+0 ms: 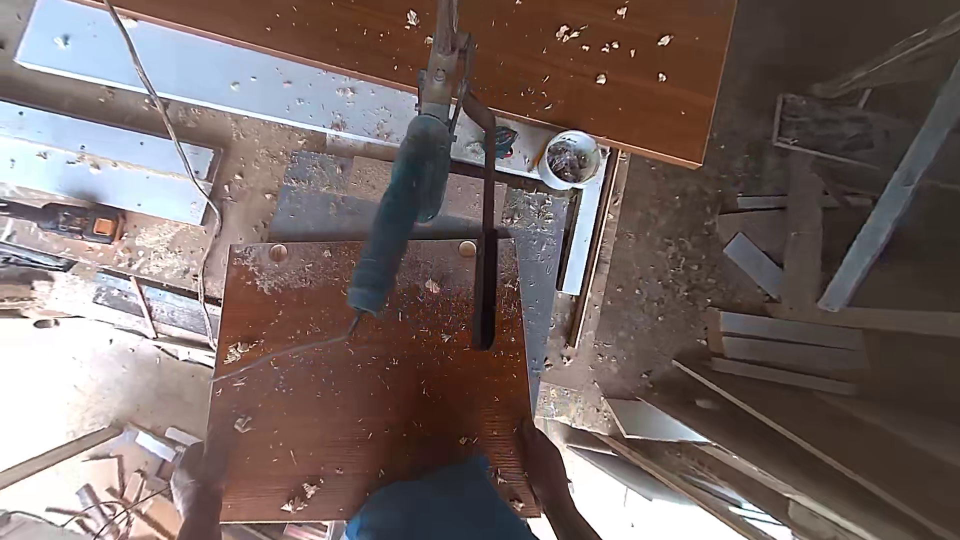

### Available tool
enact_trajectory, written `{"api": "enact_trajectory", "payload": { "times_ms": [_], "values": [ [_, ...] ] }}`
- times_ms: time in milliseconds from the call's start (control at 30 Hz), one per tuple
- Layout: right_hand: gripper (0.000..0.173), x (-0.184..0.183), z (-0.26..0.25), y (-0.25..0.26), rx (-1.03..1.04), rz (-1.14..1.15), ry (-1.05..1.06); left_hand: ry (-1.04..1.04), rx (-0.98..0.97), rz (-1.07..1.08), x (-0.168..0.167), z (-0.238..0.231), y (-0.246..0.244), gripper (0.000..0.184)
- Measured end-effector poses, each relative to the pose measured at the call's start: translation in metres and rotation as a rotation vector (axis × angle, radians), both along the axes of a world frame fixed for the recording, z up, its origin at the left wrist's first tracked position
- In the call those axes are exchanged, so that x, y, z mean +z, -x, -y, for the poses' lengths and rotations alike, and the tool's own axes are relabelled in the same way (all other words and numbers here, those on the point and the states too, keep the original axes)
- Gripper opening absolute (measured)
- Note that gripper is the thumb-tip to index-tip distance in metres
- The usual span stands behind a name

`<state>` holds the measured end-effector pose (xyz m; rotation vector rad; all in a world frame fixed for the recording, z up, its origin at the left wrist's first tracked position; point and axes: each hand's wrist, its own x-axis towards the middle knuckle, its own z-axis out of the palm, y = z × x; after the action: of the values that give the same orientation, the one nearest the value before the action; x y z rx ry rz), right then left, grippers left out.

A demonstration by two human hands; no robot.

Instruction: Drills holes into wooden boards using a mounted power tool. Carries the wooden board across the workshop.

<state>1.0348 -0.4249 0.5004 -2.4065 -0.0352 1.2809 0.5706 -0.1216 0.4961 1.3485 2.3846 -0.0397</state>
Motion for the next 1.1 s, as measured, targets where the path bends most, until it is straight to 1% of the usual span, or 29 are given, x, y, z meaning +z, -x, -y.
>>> {"api": "enact_trajectory", "payload": {
  "times_ms": [100, 200, 300, 367, 433, 567, 667, 767, 867, 1000, 1067, 1100],
  "values": [
    [0.059, 0.006, 0.025, -0.038, 0.053, 0.040, 0.016, -0.010, 0.047, 0.024, 0.000, 0.045, -0.027, 0.070],
    [0.059, 0.009, 0.046, -0.074, 0.061, 0.069, 0.014, -0.037, 0.112, 0.073, 0.008, 0.085, -0.056, 0.069],
    [0.058, 0.015, 0.055, -0.107, 0.021, 0.081, -0.004, -0.037, 0.174, 0.115, 0.022, 0.116, -0.083, 0.067],
    [0.059, 0.020, 0.057, -0.128, 0.052, 0.097, -0.015, -0.054, 0.217, 0.152, 0.026, 0.136, -0.095, 0.067],
    [0.059, 0.022, 0.056, -0.149, 0.094, 0.122, -0.043, -0.076, 0.257, 0.196, 0.028, 0.151, -0.107, 0.067],
    [0.062, 0.034, 0.057, -0.183, 0.165, 0.157, -0.053, -0.032, 0.275, 0.236, 0.030, 0.171, -0.131, 0.069],
    [0.064, 0.045, 0.067, -0.201, 0.186, 0.160, -0.019, -0.006, 0.252, 0.254, 0.017, 0.182, -0.143, 0.070],
    [0.067, 0.040, 0.082, -0.214, 0.204, 0.150, -0.018, 0.001, 0.251, 0.244, 0.010, 0.194, -0.156, 0.069],
    [0.065, 0.027, 0.099, -0.242, 0.182, 0.155, -0.086, -0.001, 0.285, 0.228, 0.012, 0.223, -0.178, 0.068],
    [0.064, 0.012, 0.125, -0.312, 0.213, 0.132, -0.147, -0.032, 0.333, 0.228, 0.013, 0.284, -0.234, 0.068],
    [0.062, 0.006, 0.147, -0.364, 0.207, 0.138, -0.179, -0.053, 0.347, 0.258, 0.015, 0.318, -0.285, 0.068],
    [0.062, 0.002, 0.169, -0.384, 0.194, 0.134, -0.176, -0.069, 0.344, 0.270, 0.021, 0.337, -0.309, 0.066]
  ]
}}
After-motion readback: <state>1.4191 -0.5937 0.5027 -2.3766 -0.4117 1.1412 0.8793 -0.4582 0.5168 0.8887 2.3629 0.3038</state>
